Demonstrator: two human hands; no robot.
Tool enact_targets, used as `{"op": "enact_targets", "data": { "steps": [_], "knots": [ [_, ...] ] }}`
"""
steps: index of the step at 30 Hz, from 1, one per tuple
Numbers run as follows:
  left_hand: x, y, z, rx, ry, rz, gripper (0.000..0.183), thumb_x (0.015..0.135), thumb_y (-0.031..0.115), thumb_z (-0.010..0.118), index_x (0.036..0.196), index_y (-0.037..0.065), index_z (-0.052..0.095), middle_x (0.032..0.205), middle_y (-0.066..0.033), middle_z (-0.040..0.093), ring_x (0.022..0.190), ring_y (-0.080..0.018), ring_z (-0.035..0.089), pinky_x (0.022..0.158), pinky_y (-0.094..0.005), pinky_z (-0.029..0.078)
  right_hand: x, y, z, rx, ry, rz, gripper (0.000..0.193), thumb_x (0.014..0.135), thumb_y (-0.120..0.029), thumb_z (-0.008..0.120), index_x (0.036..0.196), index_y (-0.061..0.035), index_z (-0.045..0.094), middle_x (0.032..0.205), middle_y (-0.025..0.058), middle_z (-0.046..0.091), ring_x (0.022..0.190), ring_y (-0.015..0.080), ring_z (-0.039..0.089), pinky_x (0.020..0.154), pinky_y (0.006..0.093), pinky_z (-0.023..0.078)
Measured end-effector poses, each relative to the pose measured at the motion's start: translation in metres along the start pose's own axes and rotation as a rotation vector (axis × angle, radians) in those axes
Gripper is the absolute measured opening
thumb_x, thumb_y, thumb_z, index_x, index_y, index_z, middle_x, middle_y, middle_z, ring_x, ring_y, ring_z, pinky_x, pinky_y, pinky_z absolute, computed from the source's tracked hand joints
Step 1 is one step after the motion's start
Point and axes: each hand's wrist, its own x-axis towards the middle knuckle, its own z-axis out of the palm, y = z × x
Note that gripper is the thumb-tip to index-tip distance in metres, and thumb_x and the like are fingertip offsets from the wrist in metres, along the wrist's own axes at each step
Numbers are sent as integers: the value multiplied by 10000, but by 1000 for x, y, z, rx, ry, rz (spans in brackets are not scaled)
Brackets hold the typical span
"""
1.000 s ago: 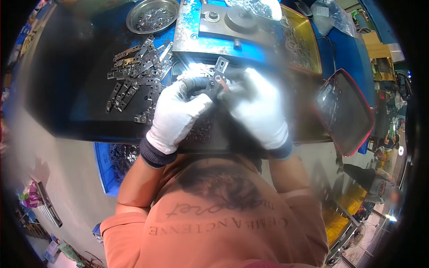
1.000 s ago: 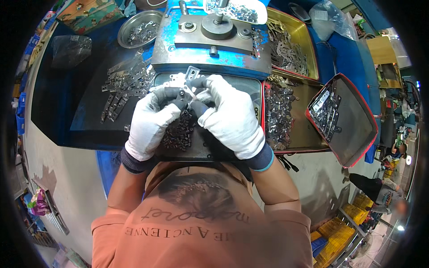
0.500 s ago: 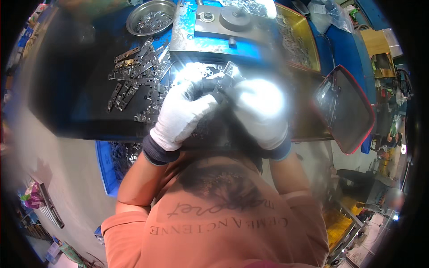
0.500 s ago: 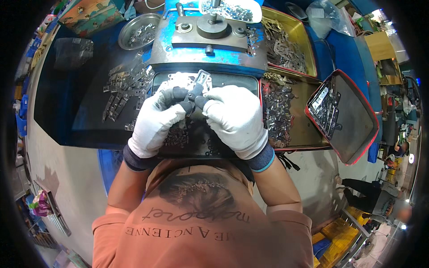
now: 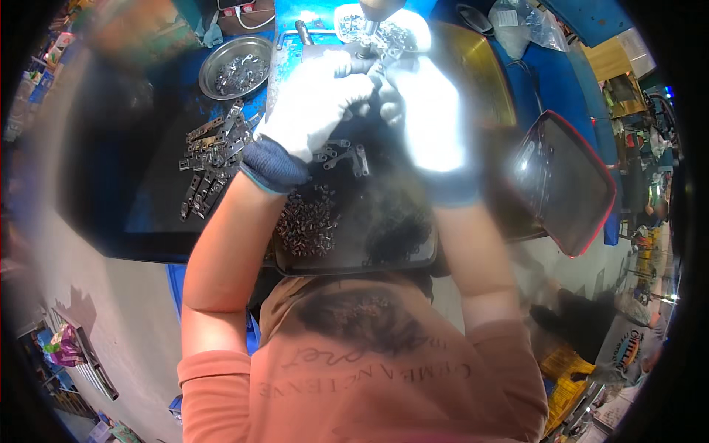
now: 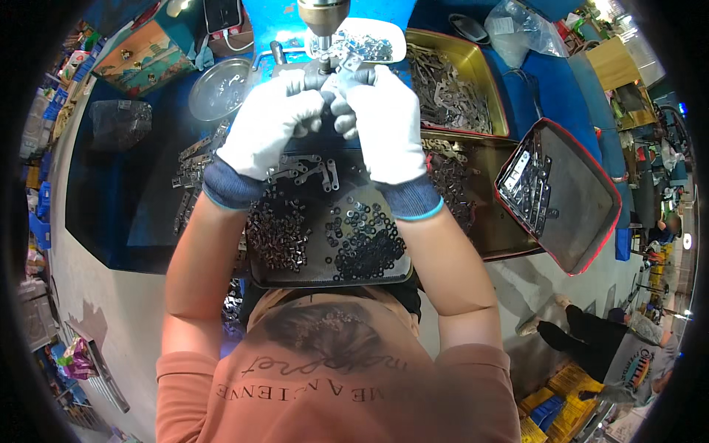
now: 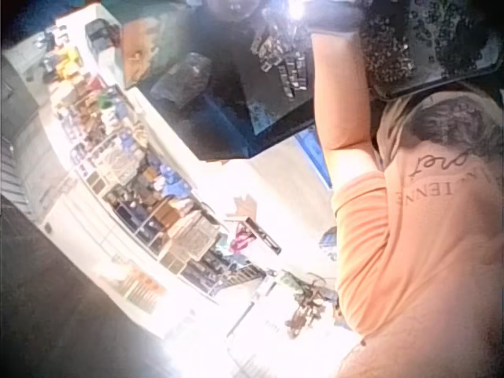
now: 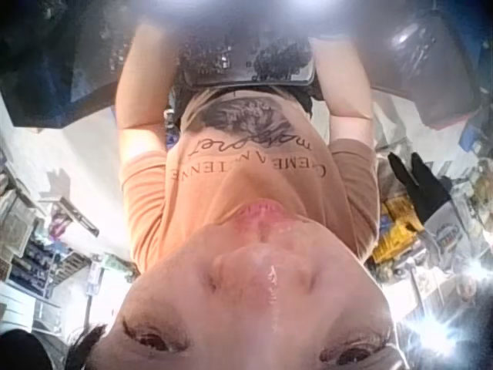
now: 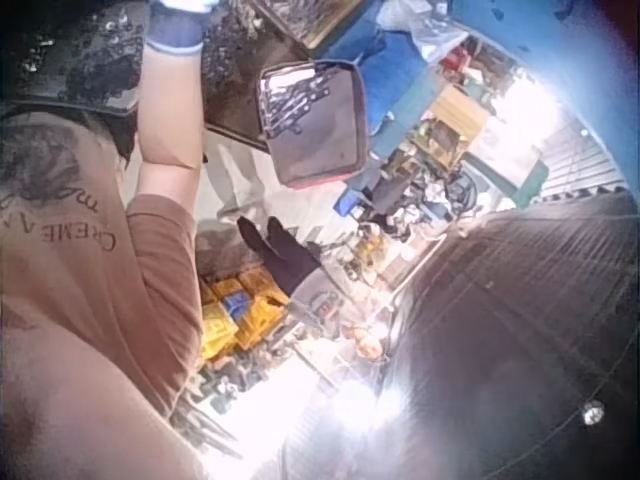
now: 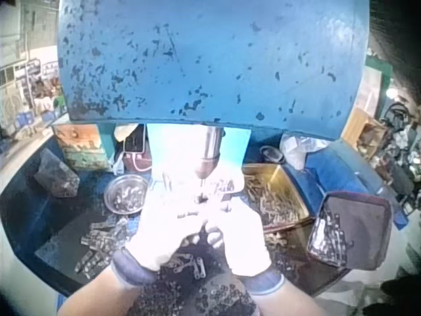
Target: The person assembles small metal components using a mechanical press.
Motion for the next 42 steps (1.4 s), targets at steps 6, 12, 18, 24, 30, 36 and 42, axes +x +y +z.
{"op": "enact_targets", "data": {
  "steps": [6,12,18,24,30,36,42],
  "knots": [
    [27,-13,-18,360,237,202,260,821,194,620,1008,15,595,760,-6,593,626,-56,512,552,-184,405,35,5,-2,176,-135,-15,175,839,-91,564,883,78,577,683,82,566,487,97,488,410,171,349],
    [33,-11,-20,3,214,-45,199,834,216,620,927,40,629,740,12,582,592,-42,495,513,-173,401,63,19,-18,12,-187,68,239,845,-150,541,911,65,620,651,74,569,476,97,487,403,195,360],
    [3,33,9,-86,181,-19,167,844,231,604,890,75,641,723,33,566,571,-28,477,478,-148,368,54,8,-11,-217,-160,-36,220,831,-152,559,906,43,628,637,67,563,463,92,475,398,200,359],
    [13,23,-2,-9,114,-32,180,845,255,596,861,82,641,719,48,560,561,-24,447,479,-154,347,55,6,-14,-171,-133,29,154,800,-153,595,821,-5,631,618,63,557,439,87,454,390,209,355],
    [55,-50,-46,341,104,237,198,844,271,594,882,84,645,711,53,558,557,-20,429,482,-159,335,47,0,-4,-174,-107,-24,135,820,-143,566,756,-26,582,610,53,546,441,87,452,407,208,356],
    [3,7,-18,105,-63,39,210,841,243,572,928,58,617,675,56,502,545,-31,395,480,-180,312,39,6,-29,-275,-386,-115,133,861,-143,512,861,-24,572,617,35,549,461,84,467,454,190,380],
    [-93,5,-17,-57,-72,-172,332,809,166,637,1087,-3,572,741,27,530,603,-34,441,527,-177,353,-54,6,-24,-754,-355,-93,157,826,-161,569,874,-17,607,710,45,597,654,97,556,594,223,454]
  ]
}}
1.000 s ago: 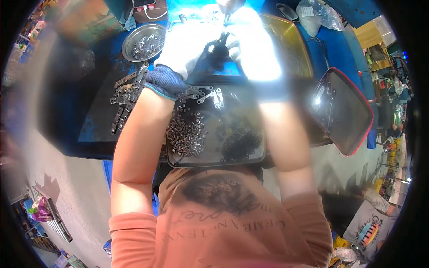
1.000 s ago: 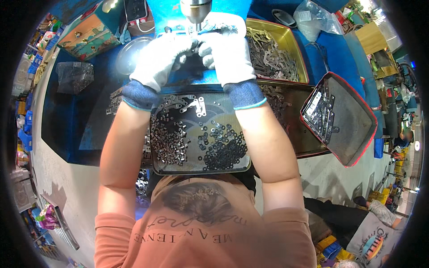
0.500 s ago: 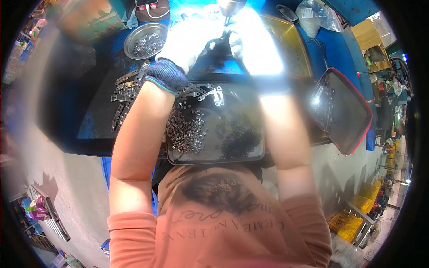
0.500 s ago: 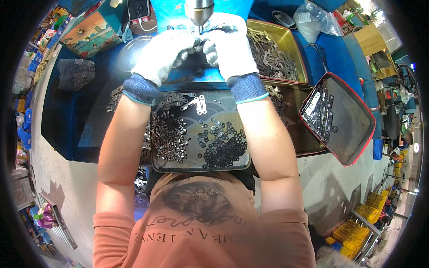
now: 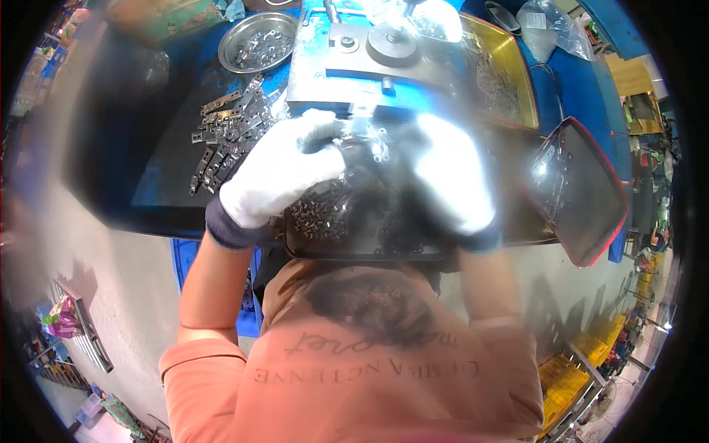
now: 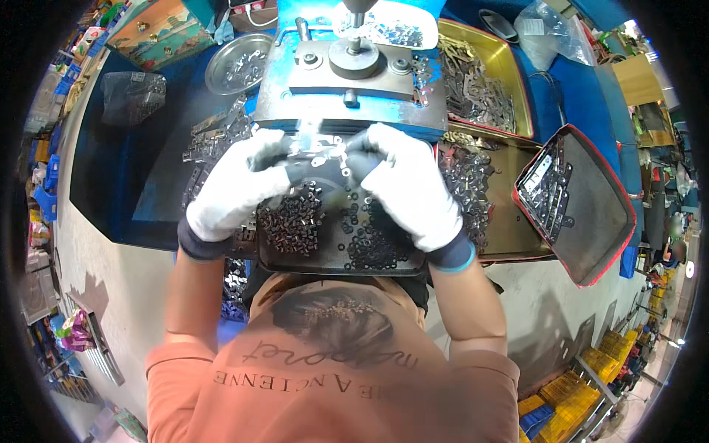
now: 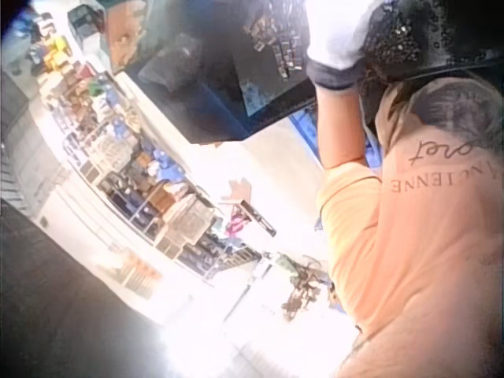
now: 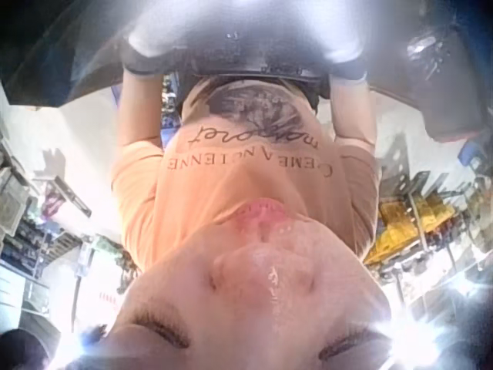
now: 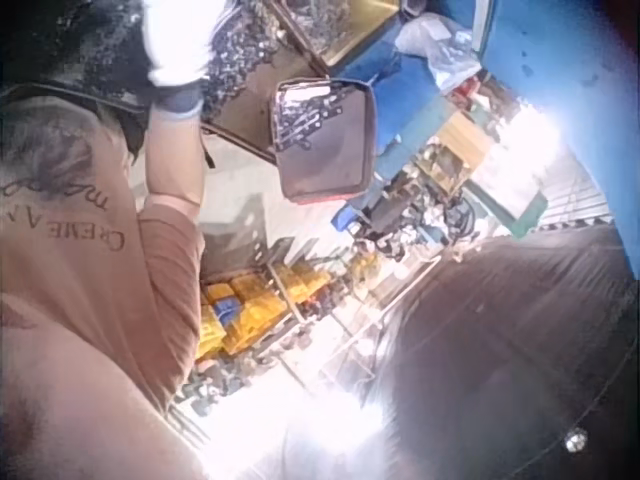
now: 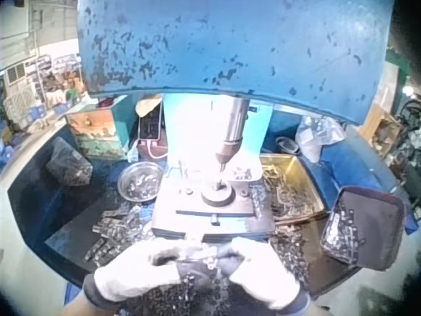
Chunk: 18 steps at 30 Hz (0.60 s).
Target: The person assembles small metal components using a mechanical press.
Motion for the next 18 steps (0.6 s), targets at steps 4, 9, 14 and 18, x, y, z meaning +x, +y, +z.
{"op": "enact_targets", "data": {
  "steps": [4,9,14,18],
  "knots": [
    [-26,-23,0,-285,270,-155,370,782,49,611,1141,-18,553,897,-13,601,778,-68,545,669,-195,444,-26,32,31,-629,-6,-437,122,636,-94,598,757,-84,584,748,86,550,733,269,547,638,364,456],
    [-32,-39,5,-367,280,-134,330,805,89,653,1116,5,582,819,19,592,655,-16,481,573,-162,384,-35,34,56,-766,-12,-498,143,598,-124,618,731,-116,569,740,64,520,728,247,514,600,370,416],
    [-25,-37,33,-459,367,19,275,801,61,645,1062,6,576,852,-15,616,716,-60,553,617,-188,428,-31,34,57,-461,129,-341,189,590,-62,596,778,-48,585,741,90,552,720,294,553,686,371,455],
    [-20,-40,43,-493,320,34,282,815,38,614,1086,5,545,926,-39,606,785,-90,560,681,-217,439,-31,14,50,-57,90,-122,212,751,-60,603,952,3,627,850,109,625,739,227,584,704,313,464]
  ]
}}
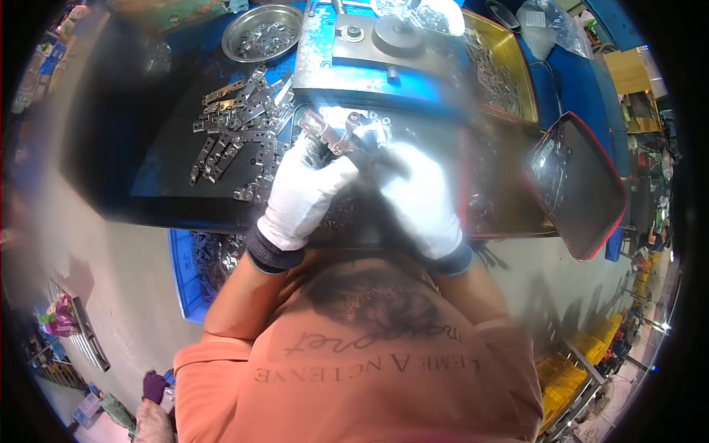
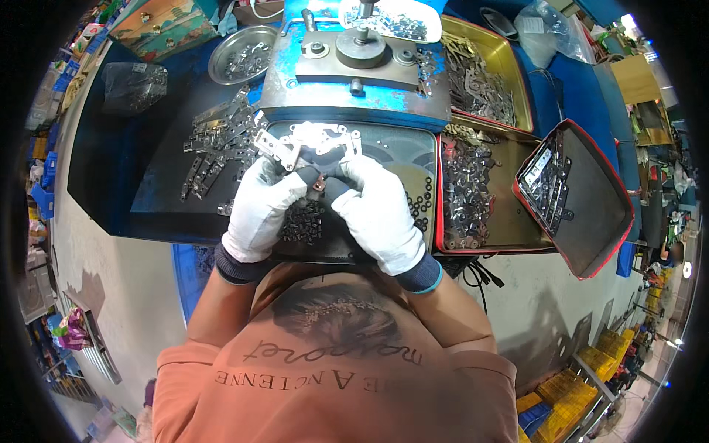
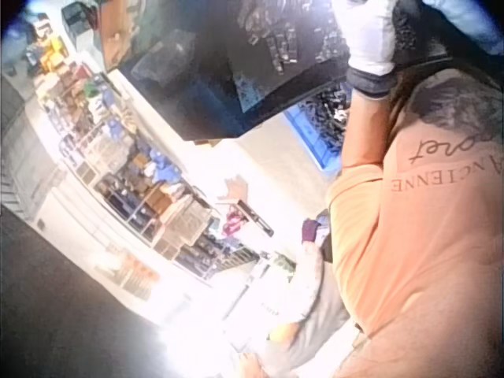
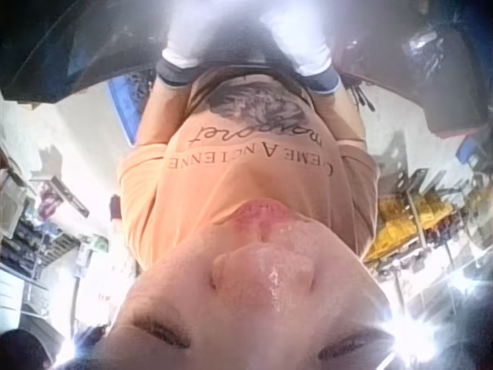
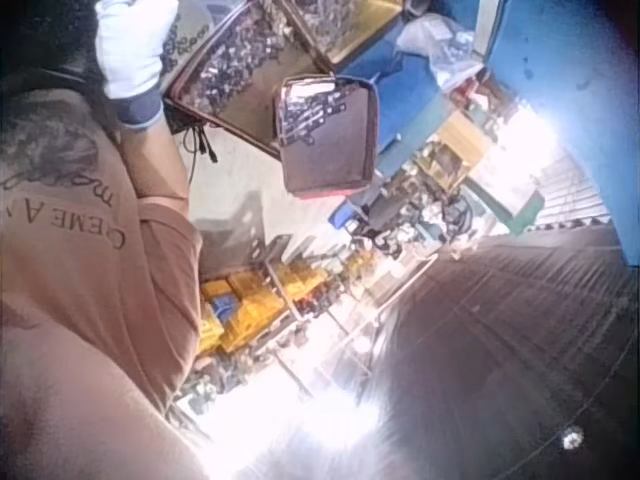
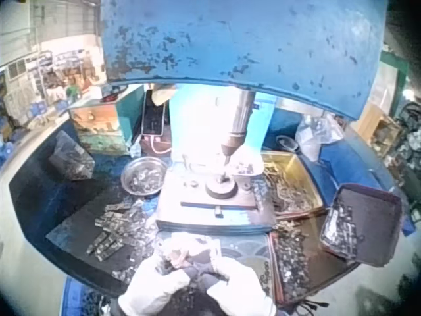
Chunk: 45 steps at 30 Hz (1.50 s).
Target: The person assembles small metal components using a mechanical press.
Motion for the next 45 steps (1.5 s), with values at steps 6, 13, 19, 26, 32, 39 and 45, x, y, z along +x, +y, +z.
{"op": "enact_targets", "data": {
  "steps": [6,13,19,26,32,39,45],
  "knots": [
    [7,-4,7,40,-4,7,223,829,113,643,1018,40,548,832,-4,576,673,-50,502,596,-185,397,-4,0,-8,59,-67,201,216,843,-107,606,1014,24,624,856,64,656,799,98,563,747,239,445],
    [16,-8,13,271,-26,86,207,840,127,633,1012,34,567,824,2,585,672,-39,495,583,-183,391,0,-3,-18,557,-39,417,205,848,-104,599,1008,21,632,836,31,638,730,77,549,690,217,434],
    [10,4,4,164,67,52,145,841,64,585,962,-12,557,820,-48,614,679,-91,559,622,-219,447,-6,11,-54,-96,137,-36,265,643,-82,582,891,-26,659,785,112,597,762,230,584,673,308,465],
    [8,2,-6,147,153,1,218,845,68,599,1031,-21,527,882,-72,589,688,-116,578,602,-233,484,-1,34,-22,-655,41,-333,293,667,-137,593,949,-68,639,849,100,581,827,272,554,707,385,459],
    [9,0,-6,855,164,602,99,780,114,610,841,39,634,798,-118,609,706,-245,578,640,-334,462,7,11,-15,-740,20,-421,384,682,-155,567,1048,-44,608,851,135,551,818,313,527,683,422,431],
    [13,-13,18,350,31,374,249,850,105,564,1072,2,608,924,-128,606,899,-229,529,847,-329,404,-1,-2,-11,-189,70,-111,79,800,19,602,847,-8,544,862,75,511,776,182,523,726,292,439],
    [5,-10,18,229,46,156,153,862,58,538,972,-16,615,802,-5,608,728,-51,489,661,-244,448,-4,1,-2,-359,230,-261,121,791,-25,637,866,-12,544,845,102,526,773,244,531,715,334,435]
  ]
}}
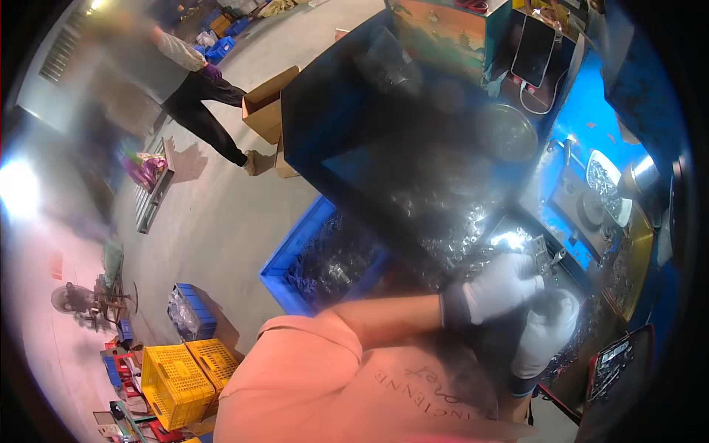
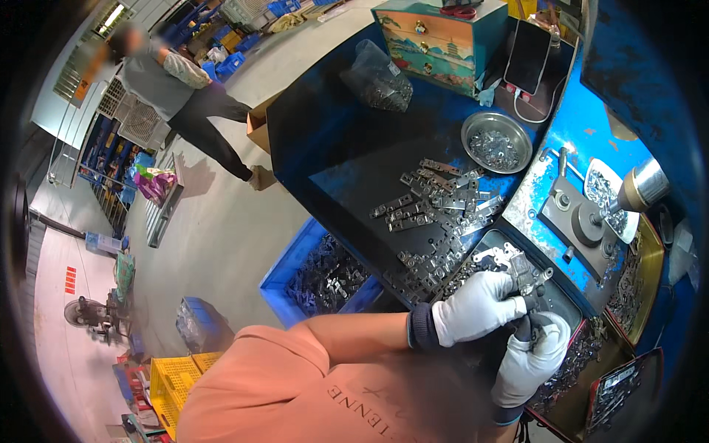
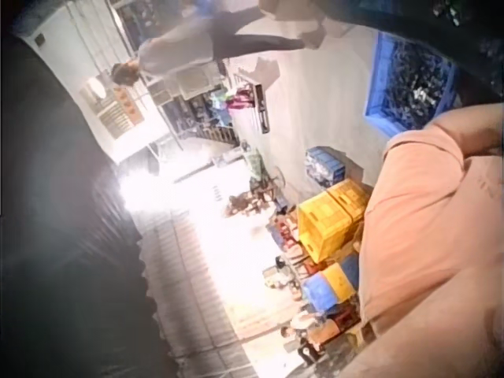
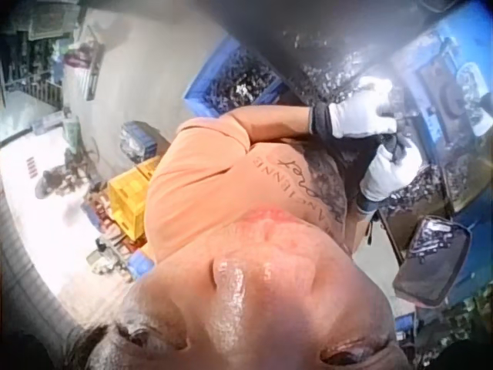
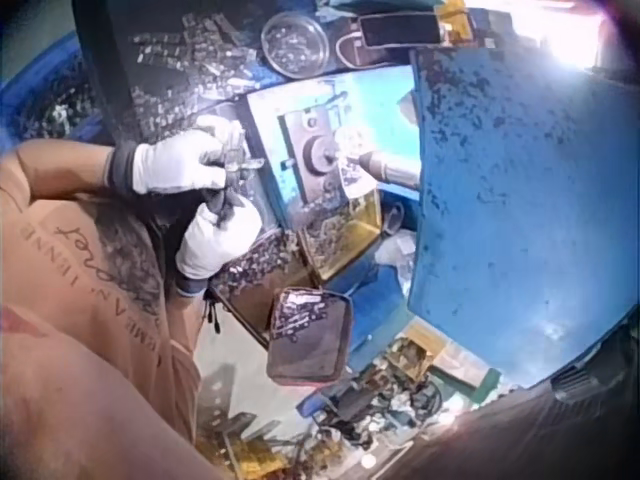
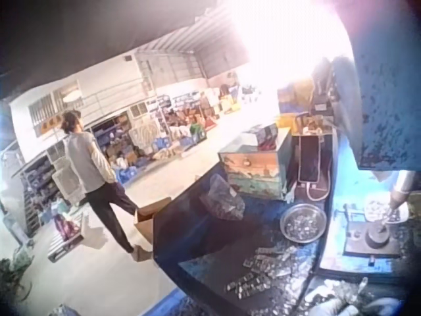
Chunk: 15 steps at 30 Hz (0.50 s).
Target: The person assembles small metal components using a mechanical press.
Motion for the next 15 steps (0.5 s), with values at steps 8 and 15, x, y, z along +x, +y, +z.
{"op": "enact_targets", "data": {
  "steps": [8,15],
  "knots": [
    [-1,-3,21,-249,-125,-68,240,876,16,509,1108,-1,566,905,19,583,784,-53,508,699,-209,447,-15,9,-23,-125,23,-126,129,836,-82,605,937,-44,535,932,113,520,859,298,527,769,415,434],
    [5,11,29,-131,-262,-129,258,801,27,568,1054,-11,608,906,-39,620,812,-107,561,729,-262,479,-3,-7,-42,-57,24,118,251,678,-111,689,905,-45,601,1033,126,565,972,310,531,848,390,430]
  ]
}}
